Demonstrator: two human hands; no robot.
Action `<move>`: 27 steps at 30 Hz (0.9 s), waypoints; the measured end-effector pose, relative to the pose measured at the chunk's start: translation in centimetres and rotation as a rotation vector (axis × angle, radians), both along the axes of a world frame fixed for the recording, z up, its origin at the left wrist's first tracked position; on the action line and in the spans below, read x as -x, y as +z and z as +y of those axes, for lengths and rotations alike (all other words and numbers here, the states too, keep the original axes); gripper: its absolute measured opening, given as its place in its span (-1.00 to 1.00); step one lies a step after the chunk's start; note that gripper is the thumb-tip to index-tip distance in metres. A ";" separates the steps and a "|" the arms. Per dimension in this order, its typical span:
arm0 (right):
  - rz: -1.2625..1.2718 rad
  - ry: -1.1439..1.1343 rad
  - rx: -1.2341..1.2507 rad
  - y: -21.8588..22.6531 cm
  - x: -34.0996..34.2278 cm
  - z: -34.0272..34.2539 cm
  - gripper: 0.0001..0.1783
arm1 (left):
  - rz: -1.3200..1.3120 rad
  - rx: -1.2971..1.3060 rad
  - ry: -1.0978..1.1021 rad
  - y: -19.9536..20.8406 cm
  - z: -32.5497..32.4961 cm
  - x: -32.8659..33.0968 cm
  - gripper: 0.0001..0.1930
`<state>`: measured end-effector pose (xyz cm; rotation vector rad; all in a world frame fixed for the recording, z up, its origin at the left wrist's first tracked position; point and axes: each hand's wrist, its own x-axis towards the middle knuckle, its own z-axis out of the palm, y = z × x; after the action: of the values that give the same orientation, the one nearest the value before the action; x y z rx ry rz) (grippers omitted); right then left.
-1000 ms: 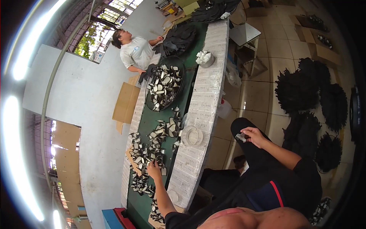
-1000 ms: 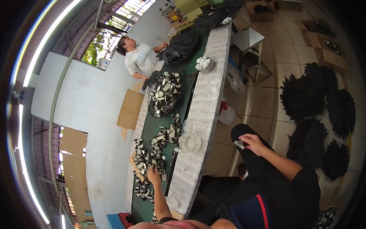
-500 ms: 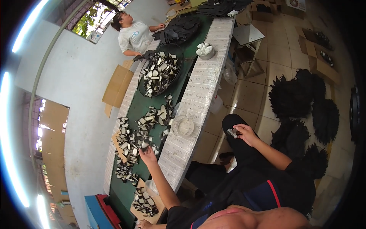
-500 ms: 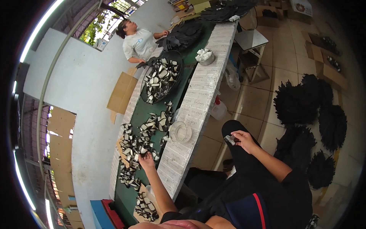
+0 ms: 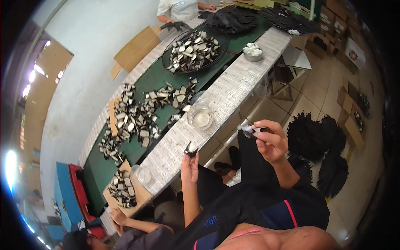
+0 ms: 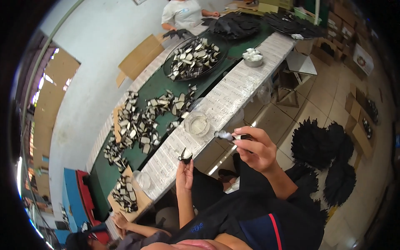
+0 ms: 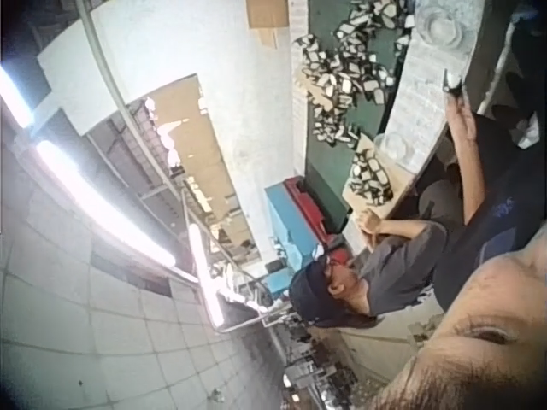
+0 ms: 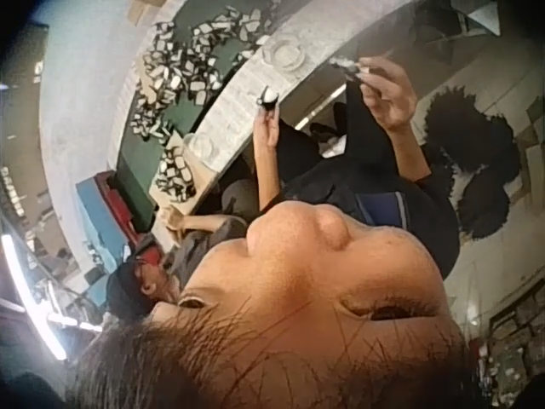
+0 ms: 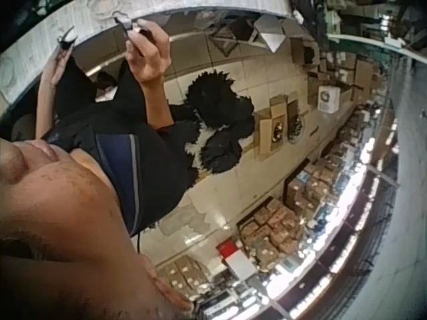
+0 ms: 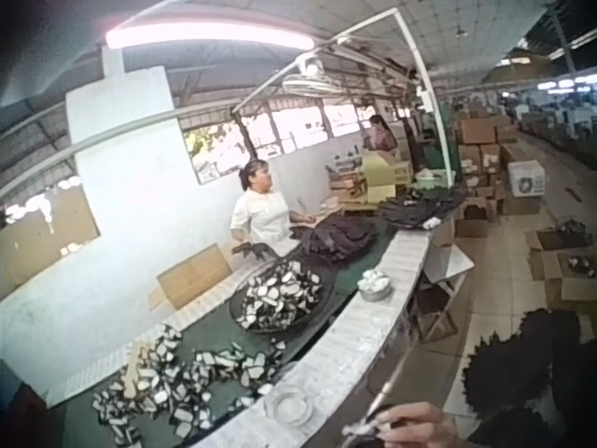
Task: The recorder is assembling small shoe components by applying adhesive or small parts to the main component.
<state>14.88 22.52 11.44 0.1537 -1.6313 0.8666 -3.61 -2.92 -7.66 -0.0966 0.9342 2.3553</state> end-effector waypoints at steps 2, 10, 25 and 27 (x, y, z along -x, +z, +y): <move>-0.151 -0.062 -0.010 -2.6 3.6 0.6 -0.77 | 0.004 0.002 -0.012 1.4 0.7 -1.2 -0.65; -0.458 0.016 0.062 -5.0 5.2 -4.6 -0.71 | 0.163 -0.024 -0.086 7.6 1.1 -3.4 -0.56; -0.583 0.239 -0.315 -4.9 4.0 -9.2 -0.58 | 0.220 0.028 -0.157 7.9 -0.3 -5.9 -0.48; -0.572 0.242 -0.321 -5.3 4.2 -9.2 -0.58 | 0.215 0.026 -0.157 7.9 -0.2 -6.0 -0.48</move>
<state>10.73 13.36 6.17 0.3570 -2.3230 0.8710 2.39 -3.14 0.25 0.2160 1.0344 2.2390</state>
